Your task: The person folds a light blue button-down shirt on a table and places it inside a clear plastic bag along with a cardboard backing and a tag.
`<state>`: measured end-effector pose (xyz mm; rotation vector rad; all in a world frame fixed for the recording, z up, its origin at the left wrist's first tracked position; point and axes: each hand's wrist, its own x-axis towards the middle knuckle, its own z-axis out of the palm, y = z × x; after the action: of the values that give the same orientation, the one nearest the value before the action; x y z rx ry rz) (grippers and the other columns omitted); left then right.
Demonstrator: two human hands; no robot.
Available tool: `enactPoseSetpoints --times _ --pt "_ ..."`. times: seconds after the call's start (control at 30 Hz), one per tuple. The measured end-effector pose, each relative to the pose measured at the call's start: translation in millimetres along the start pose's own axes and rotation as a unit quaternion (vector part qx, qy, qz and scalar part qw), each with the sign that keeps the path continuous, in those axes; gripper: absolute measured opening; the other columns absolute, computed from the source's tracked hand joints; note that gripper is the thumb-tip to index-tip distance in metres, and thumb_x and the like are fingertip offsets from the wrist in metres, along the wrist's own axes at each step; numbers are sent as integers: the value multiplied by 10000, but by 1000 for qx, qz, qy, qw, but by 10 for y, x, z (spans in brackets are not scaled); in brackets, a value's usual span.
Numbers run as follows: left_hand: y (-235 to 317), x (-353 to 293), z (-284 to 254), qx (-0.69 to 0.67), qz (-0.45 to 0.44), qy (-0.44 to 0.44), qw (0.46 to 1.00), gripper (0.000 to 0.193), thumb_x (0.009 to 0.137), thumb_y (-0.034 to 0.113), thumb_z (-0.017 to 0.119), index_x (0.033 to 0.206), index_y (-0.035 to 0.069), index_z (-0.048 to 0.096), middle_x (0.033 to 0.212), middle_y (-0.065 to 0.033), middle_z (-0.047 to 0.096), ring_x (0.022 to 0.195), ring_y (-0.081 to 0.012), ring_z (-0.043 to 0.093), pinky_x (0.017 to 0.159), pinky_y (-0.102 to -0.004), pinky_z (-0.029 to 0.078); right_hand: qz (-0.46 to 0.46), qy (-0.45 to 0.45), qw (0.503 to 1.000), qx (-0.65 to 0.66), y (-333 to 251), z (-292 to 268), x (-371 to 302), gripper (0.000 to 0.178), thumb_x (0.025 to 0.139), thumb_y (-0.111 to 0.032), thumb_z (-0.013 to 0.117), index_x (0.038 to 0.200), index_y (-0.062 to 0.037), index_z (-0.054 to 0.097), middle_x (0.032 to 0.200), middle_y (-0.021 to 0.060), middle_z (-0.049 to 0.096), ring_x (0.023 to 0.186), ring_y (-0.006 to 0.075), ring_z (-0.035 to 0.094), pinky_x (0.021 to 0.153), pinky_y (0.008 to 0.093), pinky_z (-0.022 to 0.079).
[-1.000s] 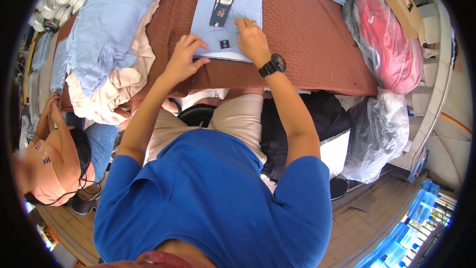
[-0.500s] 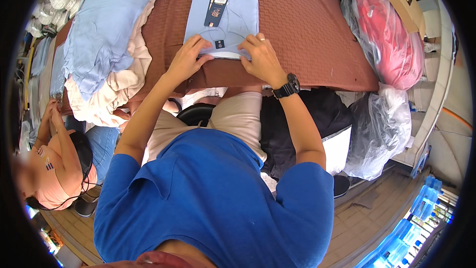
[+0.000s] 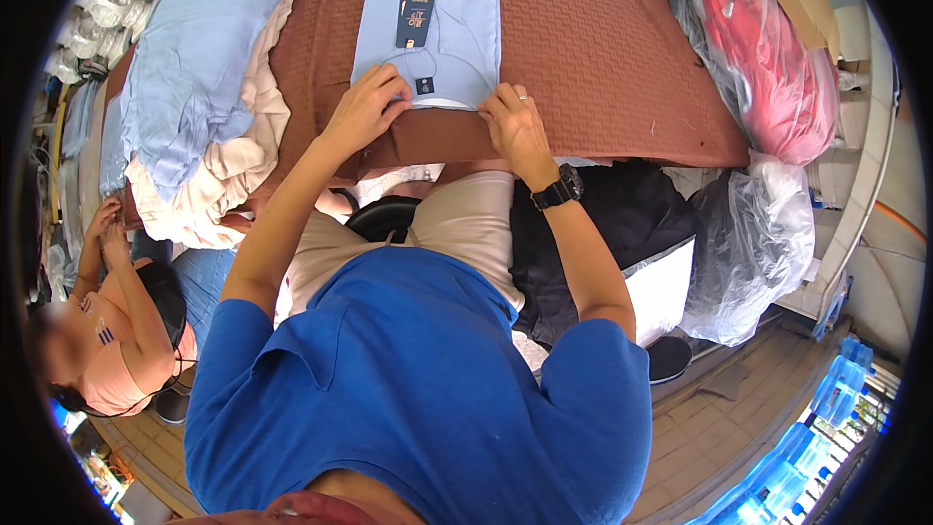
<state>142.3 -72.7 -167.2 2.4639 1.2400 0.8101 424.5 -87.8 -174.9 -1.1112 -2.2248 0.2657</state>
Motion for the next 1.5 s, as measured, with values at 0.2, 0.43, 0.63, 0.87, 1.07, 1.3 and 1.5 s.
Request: enactPoseSetpoints --times 0.2,0.43,0.63,0.87,1.07,1.3,1.5 --pt "144 128 -185 15 1 4 1000 452 779 240 789 1143 85 571 1287 -77 523 1240 -321 461 1025 -474 373 103 52 984 134 2 -70 43 194 820 -8 729 994 -14 644 892 108 599 826 289 594 746 375 496" --pt "237 521 245 86 76 -10 993 761 820 464 728 1455 142 459 1593 -53 340 1491 -325 243 1212 -555 177 152 54 977 143 80 -1 203 159 832 5 702 979 8 641 828 141 613 730 258 620 660 363 508" --pt "277 506 474 168 114 -62 977 597 915 470 617 1472 300 484 1599 15 342 1499 -302 235 1194 -623 153 172 47 974 140 142 -20 126 77 879 -4 646 952 21 651 851 169 630 707 277 627 655 378 508" --pt "281 625 99 18 43 140 989 450 929 329 647 1313 103 576 1426 -125 518 1372 -339 409 1133 -545 291 183 179 958 130 293 -20 672 110 910 -77 648 934 30 660 893 197 671 750 333 660 691 403 531" --pt "-647 712 -81 -15 -369 179 912 390 946 252 653 1224 6 535 1162 -200 659 1027 -342 651 905 -411 495 330 116 934 69 579 305 935 310 925 -291 677 945 19 680 885 206 717 841 380 687 747 449 536" --pt "-873 528 -18 -96 -377 161 907 426 855 178 765 1189 16 555 1139 -189 673 989 -284 670 866 -413 521 440 46 894 70 398 290 1064 318 914 -292 704 1034 3 689 1023 191 721 946 338 687 812 445 530" --pt "-937 996 -151 83 -137 212 964 406 940 173 647 1306 34 539 1508 -208 416 1334 -351 463 1073 -464 396 122 189 971 -76 367 378 1497 478 955 -277 609 1349 -19 524 1469 188 465 1320 389 450 1037 513 403"
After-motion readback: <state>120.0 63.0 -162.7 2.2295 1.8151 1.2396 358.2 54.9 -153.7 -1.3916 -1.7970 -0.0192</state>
